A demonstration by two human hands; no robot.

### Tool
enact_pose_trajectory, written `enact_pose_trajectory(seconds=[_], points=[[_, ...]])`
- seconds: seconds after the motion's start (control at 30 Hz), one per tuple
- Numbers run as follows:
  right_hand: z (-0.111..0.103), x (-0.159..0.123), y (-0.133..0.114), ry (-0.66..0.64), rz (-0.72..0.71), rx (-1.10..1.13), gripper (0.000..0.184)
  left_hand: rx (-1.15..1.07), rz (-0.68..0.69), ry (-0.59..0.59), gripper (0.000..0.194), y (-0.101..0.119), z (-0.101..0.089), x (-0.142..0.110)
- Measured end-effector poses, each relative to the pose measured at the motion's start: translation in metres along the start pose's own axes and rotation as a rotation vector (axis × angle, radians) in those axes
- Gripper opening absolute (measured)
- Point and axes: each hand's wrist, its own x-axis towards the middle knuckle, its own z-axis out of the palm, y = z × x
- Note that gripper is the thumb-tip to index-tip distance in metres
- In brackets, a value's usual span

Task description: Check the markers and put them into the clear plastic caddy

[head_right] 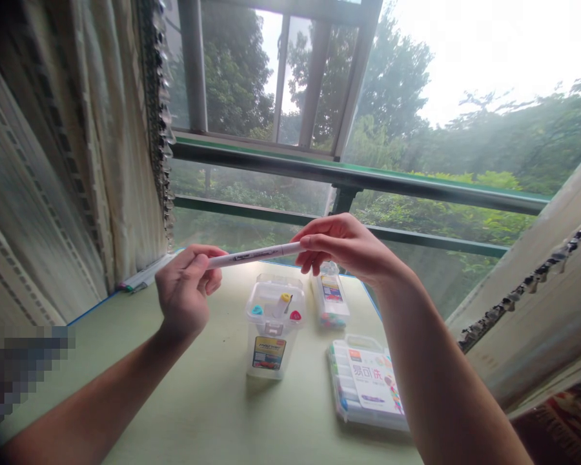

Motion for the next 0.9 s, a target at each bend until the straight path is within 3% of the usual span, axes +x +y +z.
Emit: enact_pose_trajectory(seconds=[0.3, 0.9], points=[[-0.0017, 0.0004, 0.0020, -0.002, -0.023, 0.042, 0.021, -0.114, 0.023, -0.005, 0.027, -0.0019, 0.0012, 0.0010], [-0.0012, 0.0020, 0.0028, 0.051, -0.058, 0.055, 0.025, -0.016, 0.069, 0.025, 0.017, -0.0047, -0.0011, 0.0001]])
